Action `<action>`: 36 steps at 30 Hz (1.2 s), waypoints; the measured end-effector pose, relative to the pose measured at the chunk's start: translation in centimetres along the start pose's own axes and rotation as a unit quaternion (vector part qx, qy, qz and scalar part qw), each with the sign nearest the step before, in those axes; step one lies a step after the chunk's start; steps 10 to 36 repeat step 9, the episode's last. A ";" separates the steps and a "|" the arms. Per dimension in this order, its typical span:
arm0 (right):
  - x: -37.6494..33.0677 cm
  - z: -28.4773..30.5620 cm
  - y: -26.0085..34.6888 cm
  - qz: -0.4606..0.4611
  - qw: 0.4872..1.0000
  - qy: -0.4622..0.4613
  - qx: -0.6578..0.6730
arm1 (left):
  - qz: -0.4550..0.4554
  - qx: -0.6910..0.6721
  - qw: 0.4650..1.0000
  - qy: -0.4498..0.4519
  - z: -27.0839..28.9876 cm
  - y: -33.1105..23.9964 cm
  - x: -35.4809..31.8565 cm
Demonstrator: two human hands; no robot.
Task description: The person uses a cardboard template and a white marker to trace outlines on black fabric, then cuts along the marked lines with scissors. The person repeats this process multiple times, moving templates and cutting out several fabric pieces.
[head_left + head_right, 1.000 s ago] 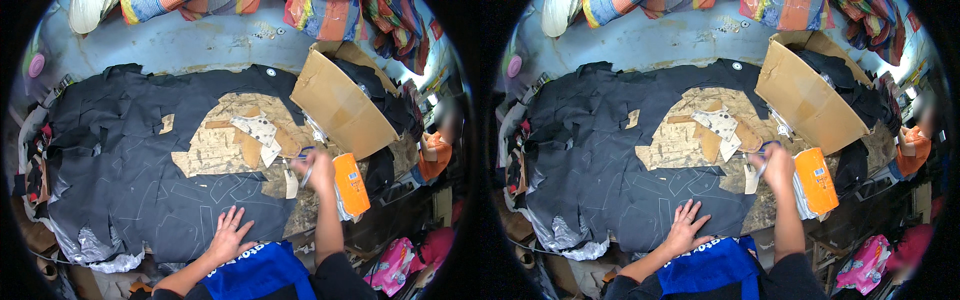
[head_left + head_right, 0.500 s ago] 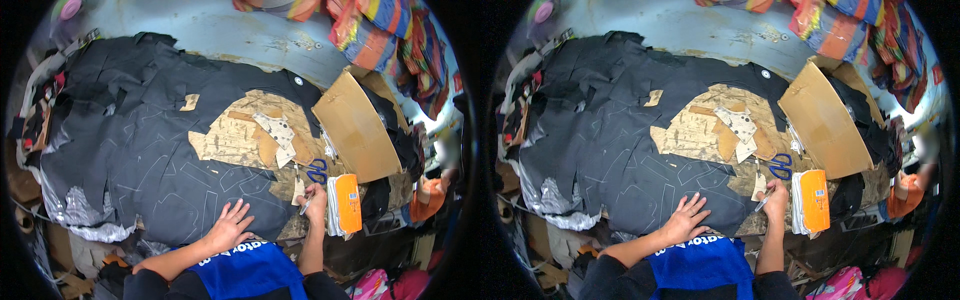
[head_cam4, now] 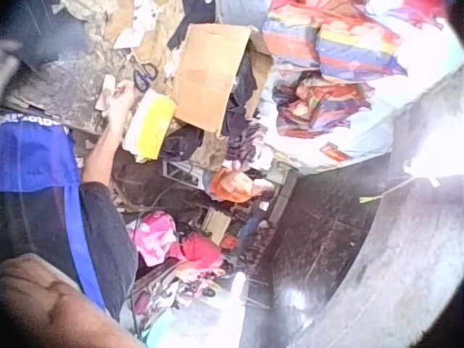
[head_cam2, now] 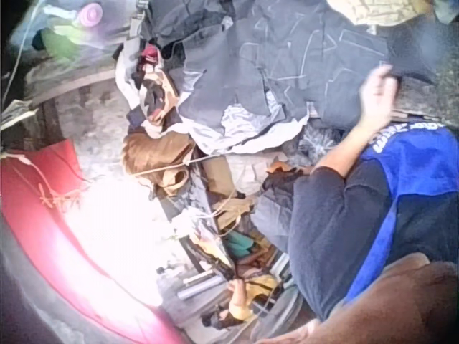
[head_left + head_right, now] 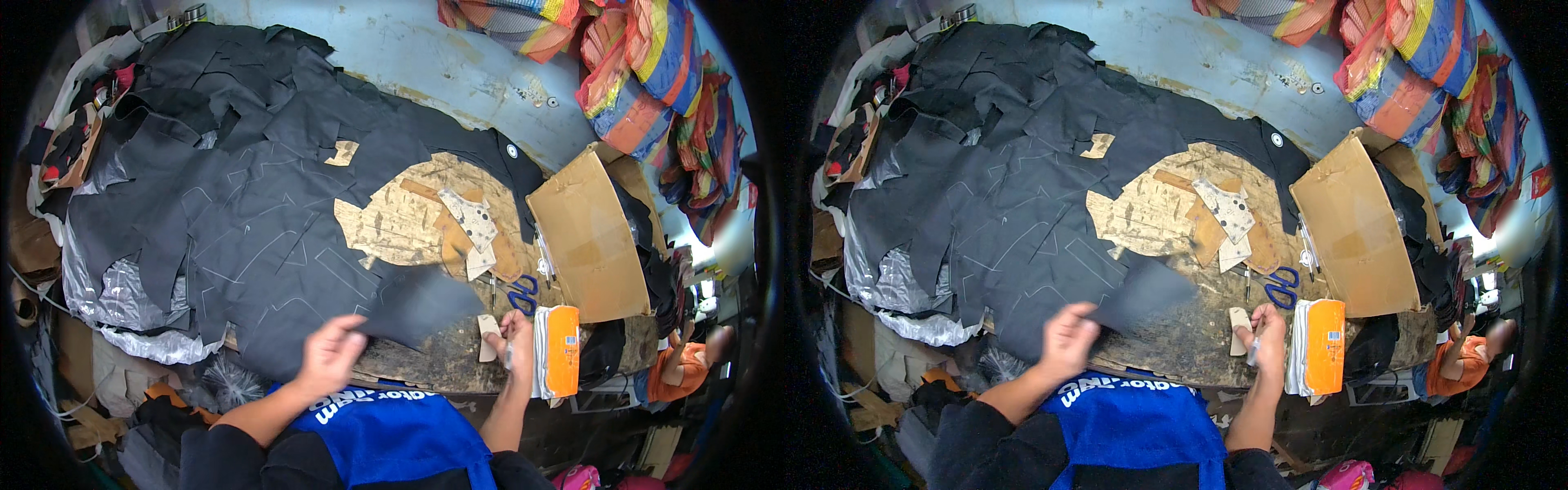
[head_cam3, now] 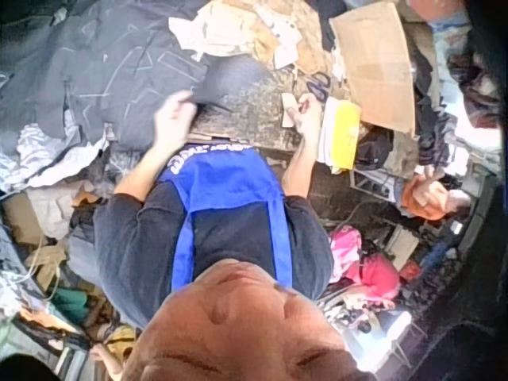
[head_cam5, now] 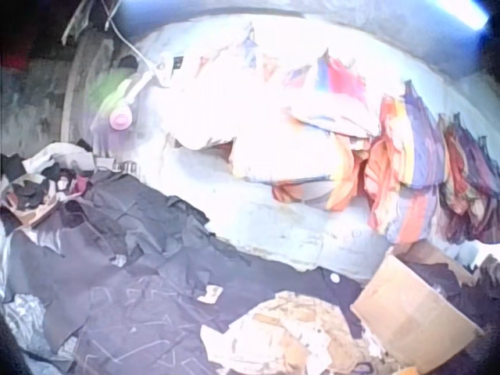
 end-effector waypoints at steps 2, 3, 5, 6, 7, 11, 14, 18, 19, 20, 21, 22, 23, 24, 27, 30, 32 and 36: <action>0.4 0.6 2.1 0.029 0.988 0.048 0.144 | -0.051 -0.041 0.991 -0.121 5.9 -1.9 -0.5; 1.3 1.2 3.2 0.056 0.986 0.041 0.151 | -0.067 0.020 0.982 -0.177 9.1 -3.3 0.0; 4.2 1.8 5.6 0.134 0.978 0.013 0.157 | -0.091 0.001 0.951 -0.296 14.5 -7.1 -2.1; 5.7 2.3 6.2 0.131 0.982 -0.016 0.138 | -0.143 -0.183 0.947 -0.224 14.9 -8.8 -3.3; 7.1 2.5 6.8 0.151 0.985 -0.057 0.058 | -0.168 -0.322 0.915 -0.175 15.3 -10.5 -4.3; 8.4 2.4 8.1 0.222 0.964 -0.124 -0.077 | -0.209 -0.341 0.875 -0.273 17.4 -15.2 -6.2; 8.4 2.4 8.1 0.222 0.964 -0.124 -0.077 | -0.209 -0.341 0.875 -0.273 17.4 -15.2 -6.2; 8.4 2.4 8.1 0.222 0.964 -0.124 -0.077 | -0.209 -0.341 0.875 -0.273 17.4 -15.2 -6.2; 8.4 2.4 8.1 0.222 0.964 -0.124 -0.077 | -0.209 -0.341 0.875 -0.273 17.4 -15.2 -6.2; 8.4 2.4 8.1 0.222 0.964 -0.124 -0.077 | -0.209 -0.341 0.875 -0.273 17.4 -15.2 -6.2; 8.4 2.4 8.1 0.222 0.964 -0.124 -0.077 | -0.209 -0.341 0.875 -0.273 17.4 -15.2 -6.2; 8.4 2.4 8.1 0.222 0.964 -0.124 -0.077 | -0.209 -0.341 0.875 -0.273 17.4 -15.2 -6.2; 8.4 2.4 8.1 0.222 0.964 -0.124 -0.077 | -0.209 -0.341 0.875 -0.273 17.4 -15.2 -6.2; 8.4 2.4 8.1 0.222 0.964 -0.124 -0.077 | -0.209 -0.341 0.875 -0.273 17.4 -15.2 -6.2; 8.4 2.4 8.1 0.222 0.964 -0.124 -0.077 | -0.209 -0.341 0.875 -0.273 17.4 -15.2 -6.2; 8.4 2.4 8.1 0.222 0.964 -0.124 -0.077 | -0.209 -0.341 0.875 -0.273 17.4 -15.2 -6.2; 8.4 2.4 8.1 0.222 0.964 -0.124 -0.077 | -0.209 -0.341 0.875 -0.273 17.4 -15.2 -6.2; 8.4 2.4 8.1 0.222 0.964 -0.124 -0.077 | -0.209 -0.341 0.875 -0.273 17.4 -15.2 -6.2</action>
Point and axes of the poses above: each hand's wrist, its own x-axis towards the middle knuckle, its own z-axis out of the back of the hand, y = z × x, the point moved 5 cm from there along x, towards the middle knuckle, and after that the axes turned 11 degrees about z, right-handed, at the moved point
